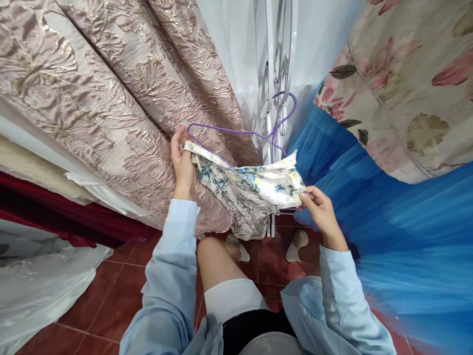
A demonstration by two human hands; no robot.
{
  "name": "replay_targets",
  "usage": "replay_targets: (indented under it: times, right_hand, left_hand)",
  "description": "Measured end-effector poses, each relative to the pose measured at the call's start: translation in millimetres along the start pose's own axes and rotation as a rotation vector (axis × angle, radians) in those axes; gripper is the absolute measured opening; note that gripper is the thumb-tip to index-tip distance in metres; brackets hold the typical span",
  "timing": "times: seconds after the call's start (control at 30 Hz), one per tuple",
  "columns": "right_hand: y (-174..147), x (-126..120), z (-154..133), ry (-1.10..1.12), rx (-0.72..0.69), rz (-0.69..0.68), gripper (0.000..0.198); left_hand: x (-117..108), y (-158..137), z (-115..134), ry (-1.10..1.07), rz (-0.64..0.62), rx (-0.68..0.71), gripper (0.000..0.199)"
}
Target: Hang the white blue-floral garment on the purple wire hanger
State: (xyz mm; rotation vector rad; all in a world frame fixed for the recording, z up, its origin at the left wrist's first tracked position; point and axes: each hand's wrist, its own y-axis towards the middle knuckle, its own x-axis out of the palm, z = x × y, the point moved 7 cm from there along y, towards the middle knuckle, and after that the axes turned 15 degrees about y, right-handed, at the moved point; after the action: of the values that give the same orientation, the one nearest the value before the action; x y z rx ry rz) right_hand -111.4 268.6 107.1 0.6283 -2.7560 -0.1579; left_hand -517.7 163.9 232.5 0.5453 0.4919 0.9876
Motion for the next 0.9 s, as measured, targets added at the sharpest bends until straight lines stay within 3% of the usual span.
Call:
replay_targets:
  times: [0.1, 0.2, 0.37, 0.47, 0.6, 0.7, 0.8, 0.9]
  right_hand:
    - [-2, -23, -10, -0.019, -0.171, 0.283, 0.036]
    - [-1, -43, -20, -0.034, -0.283, 0.443, 0.038]
    - [6, -59, -34, 0.052, -0.300, 0.472, 0.039]
    - [8, -62, -40, 0.069, -0.288, 0.468, 0.040]
    - [9, -64, -45, 0.093, -0.291, 0.494, 0.042]
    - [11, -65, -46, 0.104, -0.279, 0.511, 0.045]
    - [12, -64, -46, 0.092, -0.255, 0.503, 0.046]
    - [10, -63, -48, 0.120, -0.265, 0.509, 0.045]
  left_hand:
    - [-16, 2, 9, 0.216, 0.144, 0.086, 0.022]
    - [-14, 5, -2, 0.320, 0.139, -0.019, 0.018]
    - [25, 6, -36, 0.138, -0.069, -0.303, 0.024]
    - [45, 3, -39, 0.106, -0.148, -0.348, 0.029]
    - [54, -2, -32, 0.183, -0.234, -0.328, 0.025]
    - [62, -7, -33, 0.260, -0.399, -0.307, 0.014]
    - [64, -15, -50, 0.406, -0.528, -0.408, 0.026]
    - [60, -22, -67, 0.438, -0.527, -0.505, 0.024]
